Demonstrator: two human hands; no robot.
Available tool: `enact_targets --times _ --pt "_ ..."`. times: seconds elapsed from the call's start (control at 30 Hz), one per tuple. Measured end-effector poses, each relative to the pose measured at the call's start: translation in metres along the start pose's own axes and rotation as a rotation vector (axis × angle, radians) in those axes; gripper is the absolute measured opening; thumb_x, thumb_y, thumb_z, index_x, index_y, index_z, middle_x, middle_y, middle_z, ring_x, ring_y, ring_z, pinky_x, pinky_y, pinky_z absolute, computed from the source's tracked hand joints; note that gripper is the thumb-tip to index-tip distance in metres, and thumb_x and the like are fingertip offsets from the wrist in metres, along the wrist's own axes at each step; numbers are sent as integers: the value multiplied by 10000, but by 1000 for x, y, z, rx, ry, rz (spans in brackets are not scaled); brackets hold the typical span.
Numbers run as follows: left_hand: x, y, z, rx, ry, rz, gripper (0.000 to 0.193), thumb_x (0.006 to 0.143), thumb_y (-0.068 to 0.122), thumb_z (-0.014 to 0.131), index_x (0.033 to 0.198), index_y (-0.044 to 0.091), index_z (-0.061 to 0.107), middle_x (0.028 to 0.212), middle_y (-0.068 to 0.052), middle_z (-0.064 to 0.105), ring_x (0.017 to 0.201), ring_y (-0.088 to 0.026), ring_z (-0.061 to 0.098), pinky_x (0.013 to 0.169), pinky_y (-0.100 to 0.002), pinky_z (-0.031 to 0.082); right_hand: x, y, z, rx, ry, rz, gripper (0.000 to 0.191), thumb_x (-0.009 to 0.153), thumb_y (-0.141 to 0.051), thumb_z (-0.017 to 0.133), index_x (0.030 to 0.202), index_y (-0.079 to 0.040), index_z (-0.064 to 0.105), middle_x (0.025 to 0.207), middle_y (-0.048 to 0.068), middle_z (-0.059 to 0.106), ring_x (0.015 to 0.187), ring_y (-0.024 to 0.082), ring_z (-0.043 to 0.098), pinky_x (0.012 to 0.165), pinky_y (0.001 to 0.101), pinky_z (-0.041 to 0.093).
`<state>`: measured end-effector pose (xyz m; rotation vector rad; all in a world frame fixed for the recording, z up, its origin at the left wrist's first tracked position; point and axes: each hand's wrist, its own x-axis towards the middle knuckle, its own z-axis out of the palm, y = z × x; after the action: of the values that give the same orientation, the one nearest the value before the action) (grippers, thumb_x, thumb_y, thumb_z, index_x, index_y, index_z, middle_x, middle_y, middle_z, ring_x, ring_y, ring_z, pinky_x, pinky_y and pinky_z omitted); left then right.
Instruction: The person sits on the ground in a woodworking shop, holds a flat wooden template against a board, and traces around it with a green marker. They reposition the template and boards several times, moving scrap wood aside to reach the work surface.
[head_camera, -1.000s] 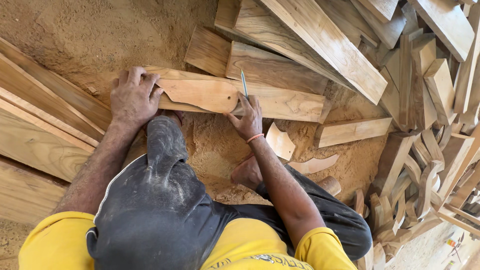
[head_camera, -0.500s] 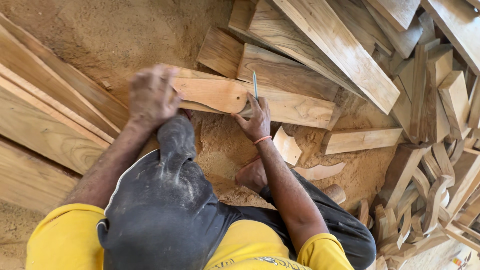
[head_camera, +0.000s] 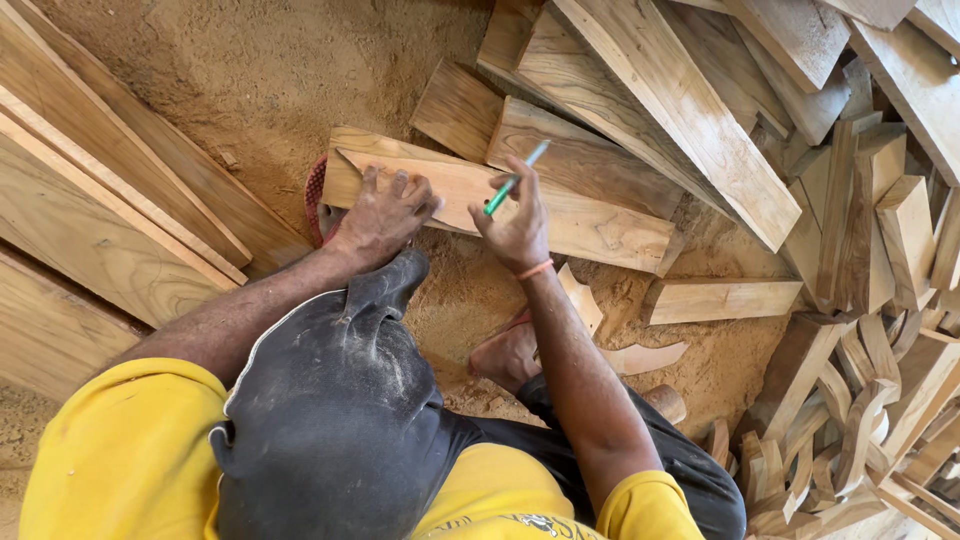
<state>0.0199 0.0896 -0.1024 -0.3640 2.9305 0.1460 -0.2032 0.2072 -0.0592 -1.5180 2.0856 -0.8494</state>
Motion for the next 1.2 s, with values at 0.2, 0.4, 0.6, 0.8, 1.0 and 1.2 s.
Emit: enact_targets --times 0.2,0.4,0.6,0.8,1.0,1.2 --pt "2 1 3 -166 1 -12 656 871 407 623 1484 261 442 1461 -158 398 1288 -353 409 1025 -760 346 60 -29 52 701 -125 242 362 1091 -264 503 1323 -26 645 1014 130 781 931 190 777 841 324 665" --pt "3 2 0 -129 -53 -18 538 963 349 639 1467 192 532 1404 -104 470 1340 -320 423 1062 -770 356 80 -55 92 850 -210 249 318 1082 -237 606 1197 36 721 984 92 758 960 150 711 885 313 595" --pt "1 2 -5 -132 -80 -6 456 942 387 631 1341 165 617 1393 -87 545 1406 -340 383 1064 -764 347 82 -59 97 786 -263 203 344 1081 -268 594 1225 27 697 1010 70 751 997 126 708 897 288 581" --pt "2 2 -3 -155 -141 -17 527 954 468 613 1383 163 589 1415 -118 524 1390 -364 385 1087 -780 313 84 -59 95 685 -352 170 373 1079 -323 592 1252 -16 714 1011 71 762 1005 128 708 880 288 588" --pt "3 4 5 -101 -167 -22 566 984 485 577 1467 198 509 1486 -135 433 1397 -375 381 1084 -774 318 84 -62 88 474 -340 116 396 1050 -380 601 1206 -38 725 974 85 794 951 159 768 814 301 624" --pt "6 -5 -2 -71 -158 7 733 926 347 659 1595 279 367 1530 -91 312 1277 -323 416 1043 -752 330 87 -42 58 126 -359 135 390 1024 -410 560 1095 -91 771 802 75 774 628 176 743 564 331 611"
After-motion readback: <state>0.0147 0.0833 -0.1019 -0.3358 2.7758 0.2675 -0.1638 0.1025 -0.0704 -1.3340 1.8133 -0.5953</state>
